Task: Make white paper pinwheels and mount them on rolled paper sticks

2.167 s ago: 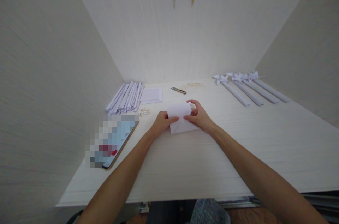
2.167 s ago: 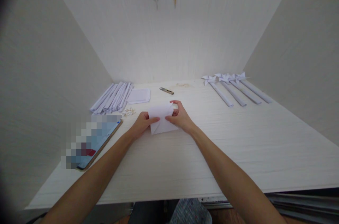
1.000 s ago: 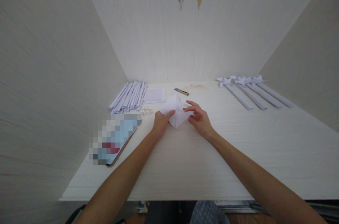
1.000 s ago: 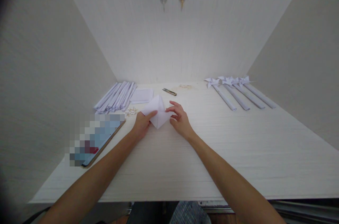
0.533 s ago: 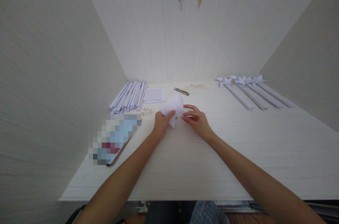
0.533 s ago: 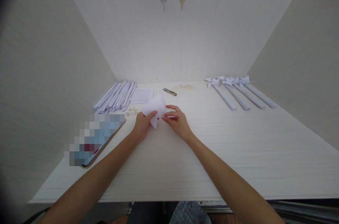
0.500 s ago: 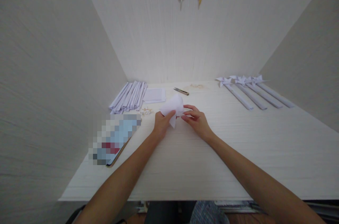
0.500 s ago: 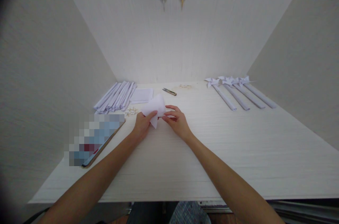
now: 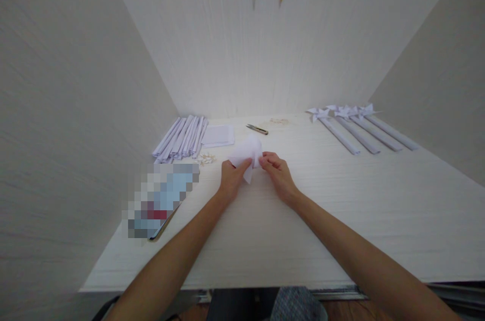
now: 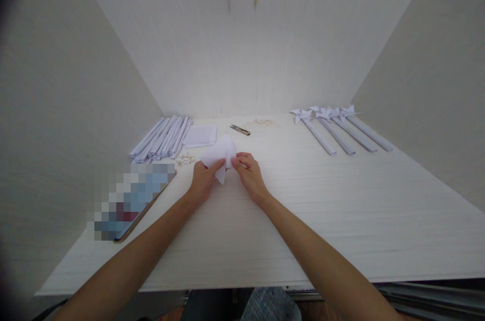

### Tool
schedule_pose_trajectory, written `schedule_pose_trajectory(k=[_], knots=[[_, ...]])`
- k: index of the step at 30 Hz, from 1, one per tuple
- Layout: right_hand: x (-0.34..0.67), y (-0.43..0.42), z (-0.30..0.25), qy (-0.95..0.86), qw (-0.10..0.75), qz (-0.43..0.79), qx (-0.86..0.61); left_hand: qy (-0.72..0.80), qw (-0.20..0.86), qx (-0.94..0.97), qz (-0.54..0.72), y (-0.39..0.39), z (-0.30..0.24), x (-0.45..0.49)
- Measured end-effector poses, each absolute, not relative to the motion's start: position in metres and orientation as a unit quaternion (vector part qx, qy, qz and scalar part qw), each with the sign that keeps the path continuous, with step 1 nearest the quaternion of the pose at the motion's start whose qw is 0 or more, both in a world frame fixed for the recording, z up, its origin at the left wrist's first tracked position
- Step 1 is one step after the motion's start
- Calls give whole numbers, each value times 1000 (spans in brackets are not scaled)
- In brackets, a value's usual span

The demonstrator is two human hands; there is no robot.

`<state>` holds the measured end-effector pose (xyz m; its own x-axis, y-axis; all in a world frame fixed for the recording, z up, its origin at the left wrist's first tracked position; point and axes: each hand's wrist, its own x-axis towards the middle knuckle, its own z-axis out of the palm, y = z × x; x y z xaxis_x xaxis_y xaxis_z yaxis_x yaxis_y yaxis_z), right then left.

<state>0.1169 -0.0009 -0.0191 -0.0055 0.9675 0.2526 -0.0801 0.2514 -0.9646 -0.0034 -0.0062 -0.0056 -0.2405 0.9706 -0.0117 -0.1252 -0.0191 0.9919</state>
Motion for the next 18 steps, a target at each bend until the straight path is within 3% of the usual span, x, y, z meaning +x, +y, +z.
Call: schedule_pose_trajectory(k=[18], knots=[[118,-3,-15,-546,558,443,-440,532,435,444,575,-9,-2,-3]])
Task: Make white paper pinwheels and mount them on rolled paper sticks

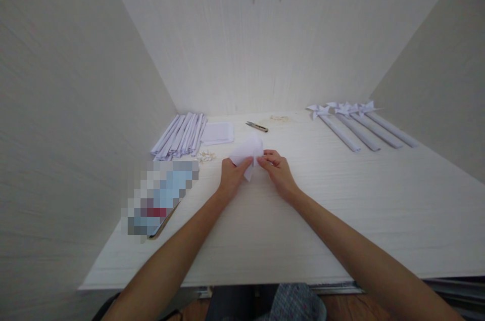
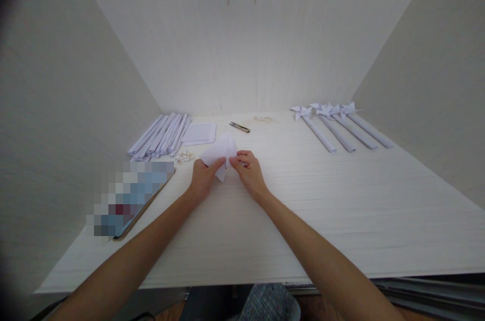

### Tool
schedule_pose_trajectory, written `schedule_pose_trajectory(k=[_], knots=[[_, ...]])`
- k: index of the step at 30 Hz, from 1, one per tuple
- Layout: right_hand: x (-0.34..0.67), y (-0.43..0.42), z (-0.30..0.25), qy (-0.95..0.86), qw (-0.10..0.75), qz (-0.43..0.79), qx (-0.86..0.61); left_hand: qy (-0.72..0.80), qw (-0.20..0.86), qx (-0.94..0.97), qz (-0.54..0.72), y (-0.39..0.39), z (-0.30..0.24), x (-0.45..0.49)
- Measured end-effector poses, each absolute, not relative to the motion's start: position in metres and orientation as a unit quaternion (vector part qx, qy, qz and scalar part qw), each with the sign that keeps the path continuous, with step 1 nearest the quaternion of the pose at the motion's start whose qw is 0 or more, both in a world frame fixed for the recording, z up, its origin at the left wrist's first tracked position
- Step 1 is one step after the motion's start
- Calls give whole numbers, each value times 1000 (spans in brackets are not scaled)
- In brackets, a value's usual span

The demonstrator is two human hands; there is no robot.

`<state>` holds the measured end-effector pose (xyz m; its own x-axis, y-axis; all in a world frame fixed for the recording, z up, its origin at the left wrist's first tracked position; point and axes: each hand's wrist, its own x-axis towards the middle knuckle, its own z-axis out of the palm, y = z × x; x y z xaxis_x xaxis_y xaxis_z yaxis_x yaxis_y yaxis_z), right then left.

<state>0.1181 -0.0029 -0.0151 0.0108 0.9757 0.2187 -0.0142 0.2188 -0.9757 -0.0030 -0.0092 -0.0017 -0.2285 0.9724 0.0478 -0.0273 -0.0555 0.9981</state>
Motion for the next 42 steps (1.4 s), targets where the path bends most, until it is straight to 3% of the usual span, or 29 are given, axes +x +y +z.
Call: schedule_pose_trajectory(k=[42], knots=[[121,1,-16,-587,540,414,-438,544,419,465,559,-10,-2,-4]])
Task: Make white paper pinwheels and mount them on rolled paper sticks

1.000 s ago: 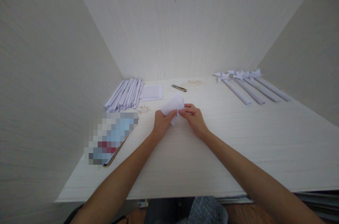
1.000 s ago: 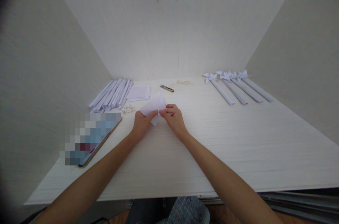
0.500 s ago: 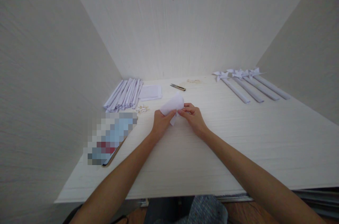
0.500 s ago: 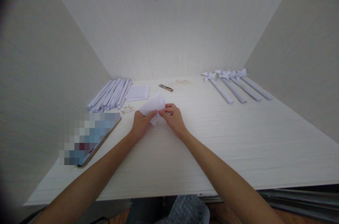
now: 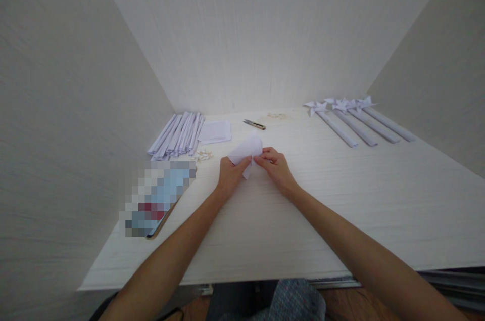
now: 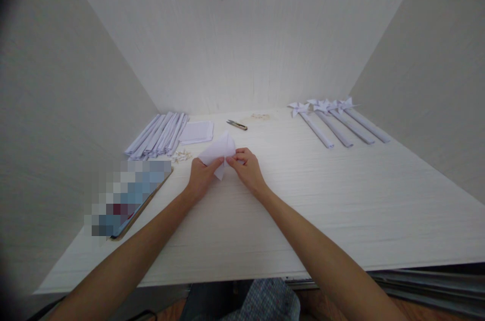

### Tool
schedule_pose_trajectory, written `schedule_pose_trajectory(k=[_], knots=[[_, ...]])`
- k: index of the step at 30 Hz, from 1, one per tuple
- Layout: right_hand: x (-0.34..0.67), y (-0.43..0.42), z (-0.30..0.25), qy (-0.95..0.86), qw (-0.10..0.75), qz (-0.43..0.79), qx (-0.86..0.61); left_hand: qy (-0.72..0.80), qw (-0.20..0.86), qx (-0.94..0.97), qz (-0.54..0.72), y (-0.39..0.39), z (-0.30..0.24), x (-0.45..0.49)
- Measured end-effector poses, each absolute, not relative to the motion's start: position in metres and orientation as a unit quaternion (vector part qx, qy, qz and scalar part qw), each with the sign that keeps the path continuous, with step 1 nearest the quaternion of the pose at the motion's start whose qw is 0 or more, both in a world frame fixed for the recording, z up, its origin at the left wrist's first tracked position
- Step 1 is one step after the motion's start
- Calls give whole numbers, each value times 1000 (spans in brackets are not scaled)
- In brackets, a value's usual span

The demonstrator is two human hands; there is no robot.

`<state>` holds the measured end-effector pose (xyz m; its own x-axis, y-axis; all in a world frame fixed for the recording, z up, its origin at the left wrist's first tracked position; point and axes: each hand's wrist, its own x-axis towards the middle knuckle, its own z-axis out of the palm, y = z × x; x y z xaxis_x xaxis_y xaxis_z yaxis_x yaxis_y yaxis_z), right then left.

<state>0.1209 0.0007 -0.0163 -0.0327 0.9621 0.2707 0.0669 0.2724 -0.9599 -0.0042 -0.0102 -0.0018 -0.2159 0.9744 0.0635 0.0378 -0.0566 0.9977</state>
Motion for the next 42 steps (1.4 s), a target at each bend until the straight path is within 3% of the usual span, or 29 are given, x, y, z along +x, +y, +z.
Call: schedule_pose_trajectory(k=[32,37,42], knots=[[117,-6,-9,-591,551,372,-456,553,408,427,588,-8,-2,-2],[111,-13,-7,-430,648,482,-403,507,462,355,635,-4,-6,-4],[102,-18,-8,-342,615,620,-347,478,487,346,644,-6,-4,-3]])
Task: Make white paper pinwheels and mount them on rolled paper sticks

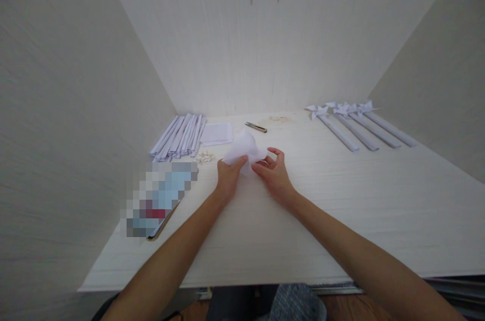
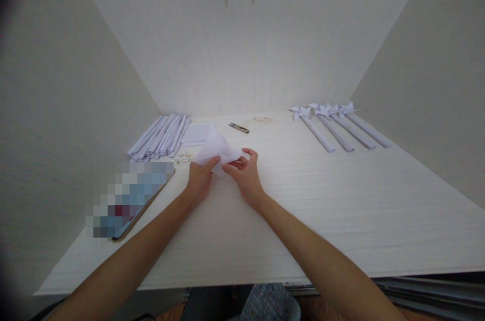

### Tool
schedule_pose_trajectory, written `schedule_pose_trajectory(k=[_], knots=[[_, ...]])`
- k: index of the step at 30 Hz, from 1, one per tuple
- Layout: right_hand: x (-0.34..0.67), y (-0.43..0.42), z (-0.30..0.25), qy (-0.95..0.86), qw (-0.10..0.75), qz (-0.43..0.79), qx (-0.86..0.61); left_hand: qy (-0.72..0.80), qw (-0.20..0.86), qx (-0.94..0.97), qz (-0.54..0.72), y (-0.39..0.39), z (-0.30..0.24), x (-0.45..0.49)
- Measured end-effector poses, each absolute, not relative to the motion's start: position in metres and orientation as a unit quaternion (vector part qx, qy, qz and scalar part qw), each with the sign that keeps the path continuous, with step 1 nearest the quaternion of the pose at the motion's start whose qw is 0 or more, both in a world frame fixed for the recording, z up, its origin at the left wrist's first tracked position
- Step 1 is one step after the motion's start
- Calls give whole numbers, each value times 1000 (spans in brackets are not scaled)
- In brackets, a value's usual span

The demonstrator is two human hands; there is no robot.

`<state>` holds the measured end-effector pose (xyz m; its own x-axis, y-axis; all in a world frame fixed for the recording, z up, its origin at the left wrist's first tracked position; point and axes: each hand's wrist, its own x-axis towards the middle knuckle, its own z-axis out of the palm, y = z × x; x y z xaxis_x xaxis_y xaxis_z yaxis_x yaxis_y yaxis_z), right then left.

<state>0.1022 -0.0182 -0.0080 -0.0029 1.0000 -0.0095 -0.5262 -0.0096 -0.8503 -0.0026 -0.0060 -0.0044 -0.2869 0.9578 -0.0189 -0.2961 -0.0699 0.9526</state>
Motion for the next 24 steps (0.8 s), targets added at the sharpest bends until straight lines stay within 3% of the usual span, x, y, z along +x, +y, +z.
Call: schedule_pose_trajectory(k=[17,24], knots=[[103,-15,-6,-277,623,618,-390,495,490,412,588,-13,-5,3],[125,0,-3,-325,579,638,-390,397,647,402,513,-8,3,-10]])
